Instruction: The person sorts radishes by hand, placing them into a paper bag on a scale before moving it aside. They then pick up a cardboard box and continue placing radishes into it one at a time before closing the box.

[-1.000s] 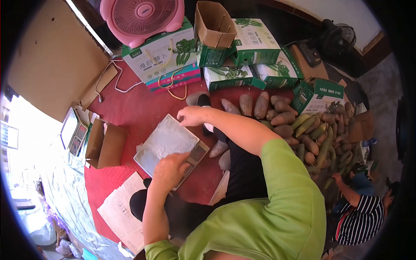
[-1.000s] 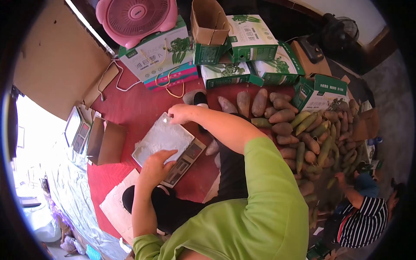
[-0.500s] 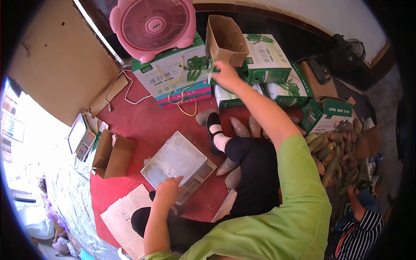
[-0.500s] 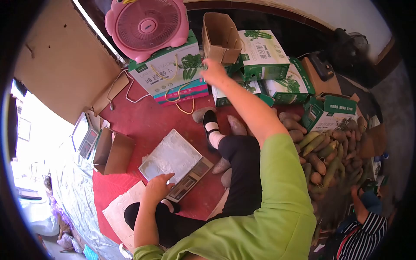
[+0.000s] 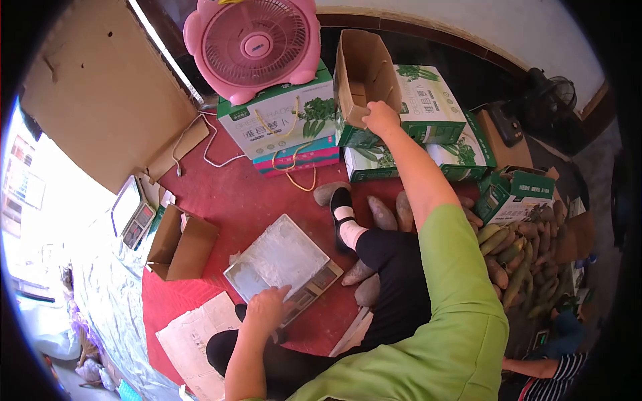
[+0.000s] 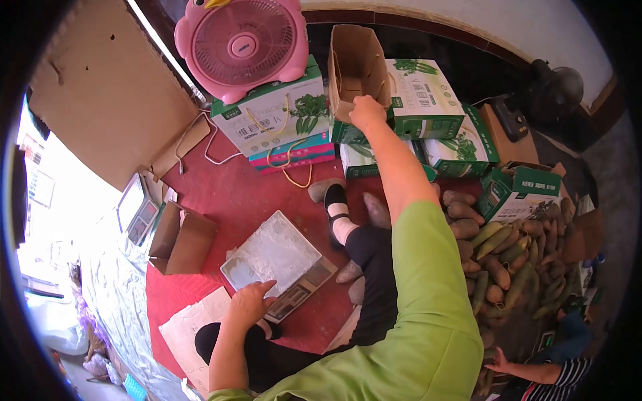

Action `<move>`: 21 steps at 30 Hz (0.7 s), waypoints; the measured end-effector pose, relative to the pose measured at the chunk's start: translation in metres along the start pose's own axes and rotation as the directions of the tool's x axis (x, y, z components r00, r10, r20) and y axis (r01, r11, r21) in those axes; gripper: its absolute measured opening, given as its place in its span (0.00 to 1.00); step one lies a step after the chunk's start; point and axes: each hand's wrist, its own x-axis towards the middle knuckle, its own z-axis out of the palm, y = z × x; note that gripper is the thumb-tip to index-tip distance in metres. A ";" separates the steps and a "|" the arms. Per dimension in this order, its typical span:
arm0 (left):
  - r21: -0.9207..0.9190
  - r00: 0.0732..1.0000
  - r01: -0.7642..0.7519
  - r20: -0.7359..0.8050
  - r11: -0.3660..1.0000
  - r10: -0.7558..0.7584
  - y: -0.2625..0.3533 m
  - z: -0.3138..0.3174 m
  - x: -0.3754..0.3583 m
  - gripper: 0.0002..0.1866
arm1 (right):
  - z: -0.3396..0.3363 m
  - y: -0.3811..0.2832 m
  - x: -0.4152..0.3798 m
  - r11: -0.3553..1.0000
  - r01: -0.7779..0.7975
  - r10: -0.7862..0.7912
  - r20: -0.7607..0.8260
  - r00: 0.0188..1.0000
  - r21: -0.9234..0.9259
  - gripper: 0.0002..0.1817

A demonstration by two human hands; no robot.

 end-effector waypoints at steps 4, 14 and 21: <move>-0.017 0.999 -0.018 -0.036 1.000 0.018 -0.004 0.006 -0.003 0.20 | 0.007 0.009 -0.018 0.999 -0.008 0.013 -0.090 0.996 0.046 0.11; -0.055 0.997 0.036 -0.067 0.998 -0.039 -0.015 0.012 -0.025 0.21 | -0.039 0.066 -0.115 0.980 0.116 -0.096 -0.130 0.987 0.160 0.13; -0.093 0.997 0.043 -0.067 0.995 -0.049 -0.017 0.011 -0.037 0.21 | -0.099 0.106 -0.188 0.905 0.134 -0.068 -0.174 0.982 0.404 0.10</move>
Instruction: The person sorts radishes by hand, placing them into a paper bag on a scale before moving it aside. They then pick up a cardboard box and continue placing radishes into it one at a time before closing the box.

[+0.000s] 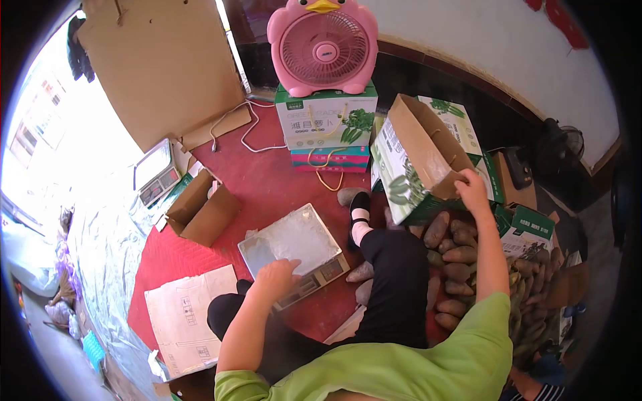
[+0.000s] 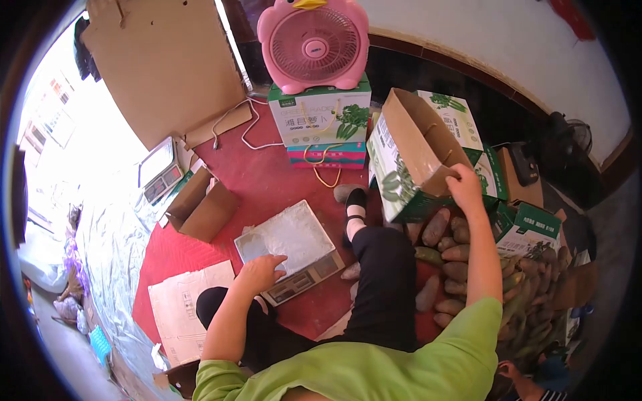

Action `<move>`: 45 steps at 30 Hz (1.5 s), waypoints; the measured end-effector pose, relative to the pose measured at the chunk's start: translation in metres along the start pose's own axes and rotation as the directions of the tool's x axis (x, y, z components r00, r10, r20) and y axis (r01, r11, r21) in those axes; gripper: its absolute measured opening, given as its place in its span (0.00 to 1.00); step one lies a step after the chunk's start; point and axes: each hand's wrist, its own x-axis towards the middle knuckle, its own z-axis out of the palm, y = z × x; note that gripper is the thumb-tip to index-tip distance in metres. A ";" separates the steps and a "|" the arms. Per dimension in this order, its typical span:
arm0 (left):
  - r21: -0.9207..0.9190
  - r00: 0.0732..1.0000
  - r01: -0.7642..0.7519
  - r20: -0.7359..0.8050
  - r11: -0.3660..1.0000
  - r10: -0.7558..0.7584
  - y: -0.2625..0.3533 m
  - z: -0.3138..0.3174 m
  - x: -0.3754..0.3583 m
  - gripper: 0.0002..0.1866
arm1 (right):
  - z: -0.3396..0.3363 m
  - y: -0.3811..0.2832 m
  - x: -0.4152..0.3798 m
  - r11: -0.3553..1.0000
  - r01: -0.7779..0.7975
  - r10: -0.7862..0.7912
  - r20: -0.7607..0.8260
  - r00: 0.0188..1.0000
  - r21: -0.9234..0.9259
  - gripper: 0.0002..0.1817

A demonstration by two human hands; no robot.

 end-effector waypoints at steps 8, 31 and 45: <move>-0.038 0.997 -0.042 -0.072 0.998 0.039 0.002 -0.005 -0.010 0.21 | -0.063 -0.094 -0.012 0.934 0.265 -0.286 -0.058 0.956 -0.239 0.07; 0.047 0.579 0.040 -0.815 0.998 0.016 0.011 -0.045 -0.028 0.53 | 0.067 -0.260 -0.026 0.456 0.882 -0.874 0.249 0.418 0.120 0.06; 0.142 0.988 0.143 -0.085 0.979 -0.132 -0.006 -0.011 -0.015 0.11 | 0.193 -0.157 -0.046 0.788 0.407 -0.592 0.390 0.705 0.462 0.06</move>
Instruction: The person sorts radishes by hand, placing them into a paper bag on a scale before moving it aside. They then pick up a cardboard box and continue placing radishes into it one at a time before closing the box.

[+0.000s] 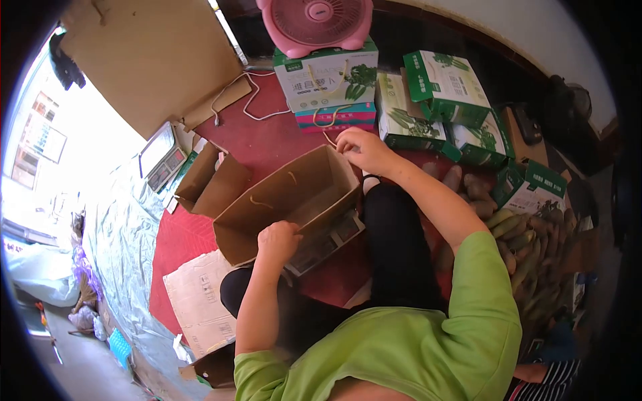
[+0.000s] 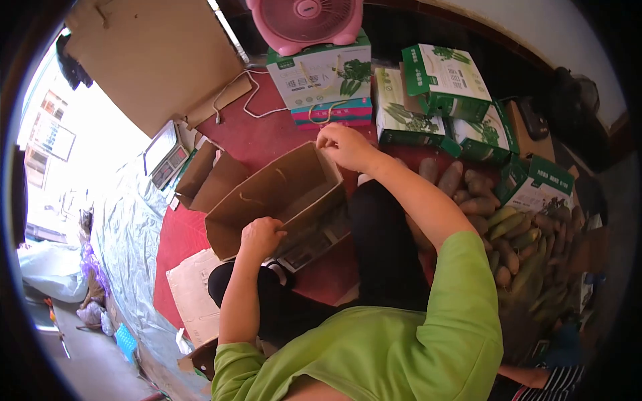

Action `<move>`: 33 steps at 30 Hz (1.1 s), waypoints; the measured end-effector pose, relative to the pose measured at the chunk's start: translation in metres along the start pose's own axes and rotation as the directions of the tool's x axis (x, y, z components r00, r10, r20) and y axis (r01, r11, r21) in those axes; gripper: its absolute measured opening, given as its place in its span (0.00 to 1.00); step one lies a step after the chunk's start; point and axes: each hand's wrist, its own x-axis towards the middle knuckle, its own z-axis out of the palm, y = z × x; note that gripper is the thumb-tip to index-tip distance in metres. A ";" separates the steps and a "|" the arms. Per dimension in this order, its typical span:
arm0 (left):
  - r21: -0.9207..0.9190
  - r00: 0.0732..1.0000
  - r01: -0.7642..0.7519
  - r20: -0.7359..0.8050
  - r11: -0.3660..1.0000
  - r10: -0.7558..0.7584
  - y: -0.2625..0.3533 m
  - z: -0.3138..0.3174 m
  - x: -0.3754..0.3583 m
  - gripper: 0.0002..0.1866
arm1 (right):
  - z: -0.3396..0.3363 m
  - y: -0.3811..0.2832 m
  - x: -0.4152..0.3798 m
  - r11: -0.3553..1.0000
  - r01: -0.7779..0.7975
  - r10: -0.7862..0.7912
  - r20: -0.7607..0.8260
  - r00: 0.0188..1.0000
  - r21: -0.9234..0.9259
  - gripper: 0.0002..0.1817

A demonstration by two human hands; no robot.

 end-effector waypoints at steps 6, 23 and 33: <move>-0.012 0.998 -0.054 -0.015 0.998 0.054 0.001 0.016 0.005 0.16 | -0.029 0.061 -0.092 0.944 -0.291 0.323 -0.265 0.909 0.155 0.06; -0.146 0.986 -0.109 -0.144 0.983 0.088 0.000 0.039 0.026 0.12 | 0.117 0.147 -0.474 0.570 -0.487 0.815 0.382 0.436 -0.662 0.16; -0.097 1.000 -0.008 -0.019 0.995 0.006 0.024 0.028 0.027 0.12 | 0.101 0.120 -0.454 0.175 -0.982 0.985 0.021 0.174 -0.074 0.08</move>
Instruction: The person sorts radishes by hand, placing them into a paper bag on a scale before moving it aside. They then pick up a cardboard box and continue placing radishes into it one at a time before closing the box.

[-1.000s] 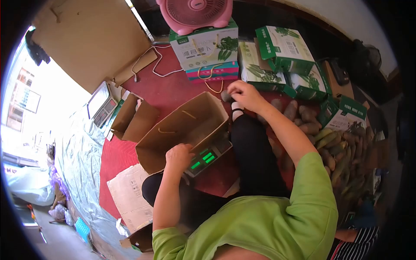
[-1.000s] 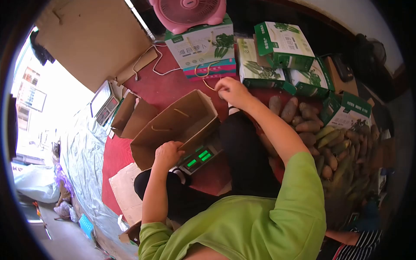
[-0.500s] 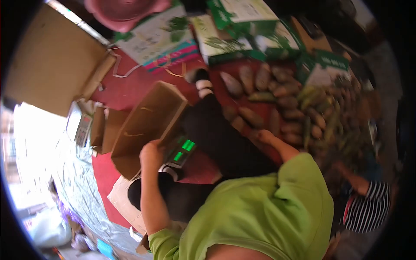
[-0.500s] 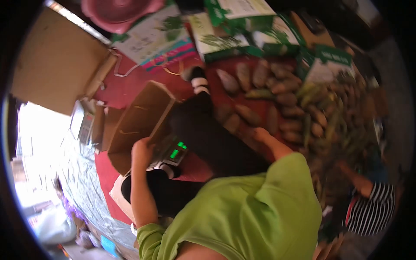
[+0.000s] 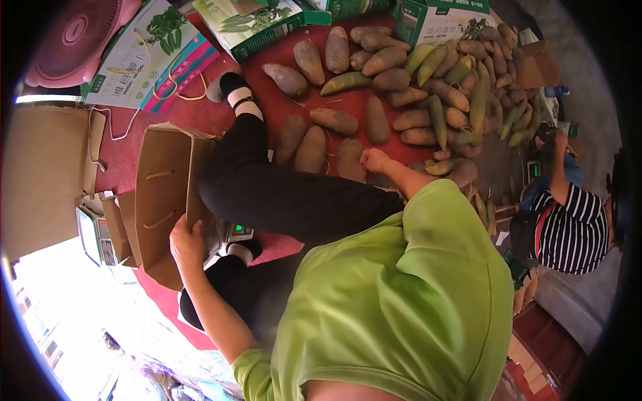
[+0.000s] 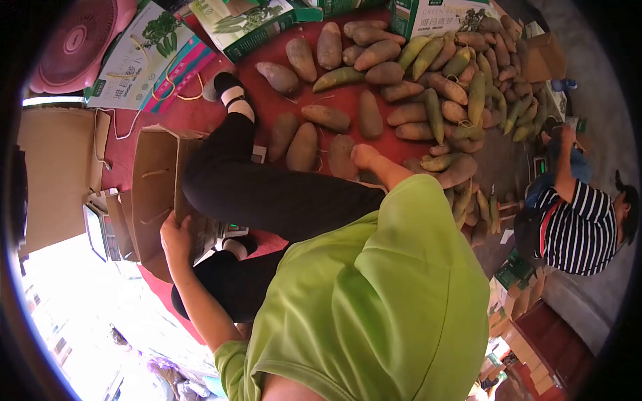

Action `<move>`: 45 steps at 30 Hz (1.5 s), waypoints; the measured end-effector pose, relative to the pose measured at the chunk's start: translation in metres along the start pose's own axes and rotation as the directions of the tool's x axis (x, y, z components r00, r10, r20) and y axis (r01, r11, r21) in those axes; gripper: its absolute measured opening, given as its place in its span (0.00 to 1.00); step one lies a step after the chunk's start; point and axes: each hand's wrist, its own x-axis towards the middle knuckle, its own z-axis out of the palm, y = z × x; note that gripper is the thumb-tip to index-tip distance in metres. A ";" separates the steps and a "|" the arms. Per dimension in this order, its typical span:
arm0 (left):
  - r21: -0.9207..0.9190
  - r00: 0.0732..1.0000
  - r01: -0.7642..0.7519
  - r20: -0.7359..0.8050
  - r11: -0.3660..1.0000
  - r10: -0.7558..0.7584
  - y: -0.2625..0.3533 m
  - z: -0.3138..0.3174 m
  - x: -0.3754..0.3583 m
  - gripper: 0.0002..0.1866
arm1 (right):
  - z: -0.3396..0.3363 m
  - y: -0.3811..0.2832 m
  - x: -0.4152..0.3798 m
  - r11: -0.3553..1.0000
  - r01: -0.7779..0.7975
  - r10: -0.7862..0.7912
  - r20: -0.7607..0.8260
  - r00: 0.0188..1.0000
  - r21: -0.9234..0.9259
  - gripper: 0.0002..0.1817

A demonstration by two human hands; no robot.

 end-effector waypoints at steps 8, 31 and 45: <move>0.009 0.999 0.033 0.013 0.999 -0.033 0.001 -0.003 -0.001 0.16 | 0.002 0.022 0.024 0.997 -0.070 0.075 -0.176 0.982 0.037 0.11; -0.111 0.993 0.113 0.059 0.987 -0.107 -0.008 0.000 0.004 0.14 | -0.043 -0.092 0.083 0.961 -0.238 0.194 -0.272 0.942 -0.138 0.47; -0.017 0.998 0.058 0.001 0.998 -0.058 -0.007 -0.004 0.000 0.14 | -0.057 -0.120 0.068 0.937 -0.295 0.240 -0.269 0.933 -0.187 0.41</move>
